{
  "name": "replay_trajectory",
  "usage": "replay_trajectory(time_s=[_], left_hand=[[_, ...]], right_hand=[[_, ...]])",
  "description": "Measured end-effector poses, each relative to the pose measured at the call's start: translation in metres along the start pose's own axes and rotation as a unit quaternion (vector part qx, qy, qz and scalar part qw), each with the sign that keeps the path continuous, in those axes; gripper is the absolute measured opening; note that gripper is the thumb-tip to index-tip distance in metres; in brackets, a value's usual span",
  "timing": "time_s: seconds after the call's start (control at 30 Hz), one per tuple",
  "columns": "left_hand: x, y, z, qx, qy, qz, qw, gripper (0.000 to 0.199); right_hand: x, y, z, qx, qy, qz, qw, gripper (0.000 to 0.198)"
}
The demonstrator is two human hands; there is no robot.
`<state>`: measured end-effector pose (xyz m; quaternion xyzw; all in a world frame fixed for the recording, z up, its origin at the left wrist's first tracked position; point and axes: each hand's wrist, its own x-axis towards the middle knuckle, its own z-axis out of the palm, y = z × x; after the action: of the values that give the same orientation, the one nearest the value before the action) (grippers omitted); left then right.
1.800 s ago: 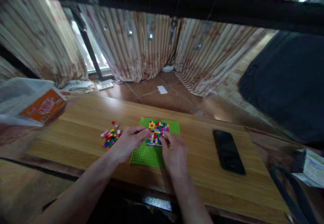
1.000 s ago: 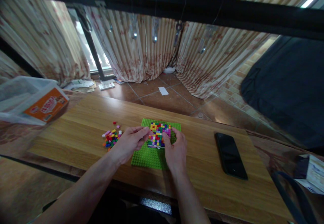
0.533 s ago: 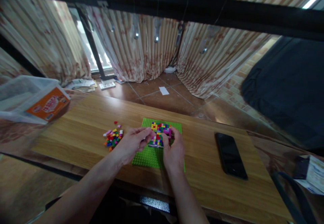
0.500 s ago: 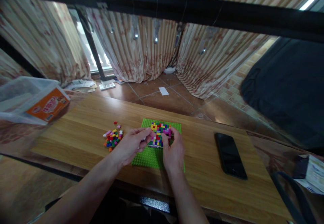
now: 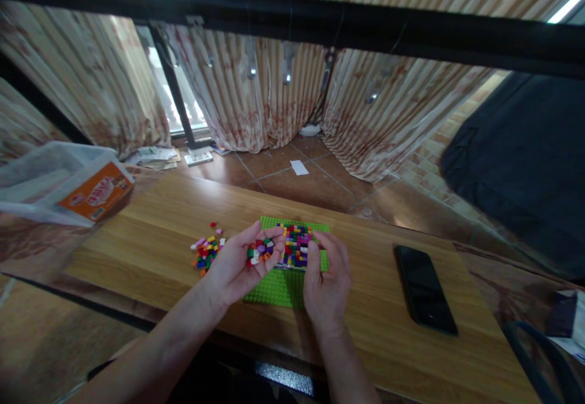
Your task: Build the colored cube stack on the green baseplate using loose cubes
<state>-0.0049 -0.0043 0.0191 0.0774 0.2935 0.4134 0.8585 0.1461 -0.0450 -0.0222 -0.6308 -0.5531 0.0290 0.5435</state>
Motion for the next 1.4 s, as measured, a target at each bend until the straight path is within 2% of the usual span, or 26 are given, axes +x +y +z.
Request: replay_trajectory(time_s=[0.1, 0.2, 0.33, 0.57, 0.77, 0.87, 1.0, 1.17, 1.3, 1.4], left_hand=[[-0.001, -0.001, 0.002, -0.035, -0.023, 0.018, 0.999, 0.037], [-0.002, -0.003, 0.004, -0.050, -0.045, 0.028, 0.997, 0.040], [-0.003, -0.006, 0.006, -0.053, -0.064, 0.019, 0.996, 0.040], [-0.003, -0.009, 0.003, -0.019, -0.072, 0.017, 0.997, 0.041], [-0.004, -0.012, 0.007, -0.009, -0.048, 0.010, 0.999, 0.039], [-0.007, -0.011, 0.009, 0.006, -0.025, 0.015, 1.000, 0.034], [-0.013, -0.012, 0.008, 0.123, 0.010, 0.019, 0.992, 0.023], [-0.016, -0.015, 0.007, 0.273, -0.033, 0.036, 0.961, 0.032], [-0.012, -0.017, 0.004, 0.313, -0.031, 0.078, 0.946, 0.031], [-0.011, -0.017, 0.003, 0.308, -0.041, 0.069, 0.948, 0.031]], right_hand=[[-0.006, -0.016, -0.005, 0.034, 0.008, -0.090, 0.995, 0.015], [-0.017, -0.029, -0.003, 0.048, -0.044, -0.146, 0.987, 0.022], [-0.023, -0.036, 0.004, 0.057, -0.109, -0.153, 0.981, 0.026], [-0.018, -0.031, 0.002, 0.042, -0.199, -0.174, 0.963, 0.025], [-0.019, -0.034, 0.001, 0.060, -0.178, -0.130, 0.974, 0.013], [-0.017, -0.034, -0.002, 0.096, -0.128, -0.080, 0.984, 0.010], [-0.009, -0.029, -0.009, 0.117, -0.067, -0.038, 0.990, 0.006], [-0.004, -0.023, -0.013, 0.099, -0.099, -0.022, 0.990, 0.007], [-0.004, -0.022, -0.014, 0.099, -0.130, -0.028, 0.986, 0.008], [-0.005, -0.023, -0.014, 0.119, -0.138, -0.011, 0.983, 0.009]])
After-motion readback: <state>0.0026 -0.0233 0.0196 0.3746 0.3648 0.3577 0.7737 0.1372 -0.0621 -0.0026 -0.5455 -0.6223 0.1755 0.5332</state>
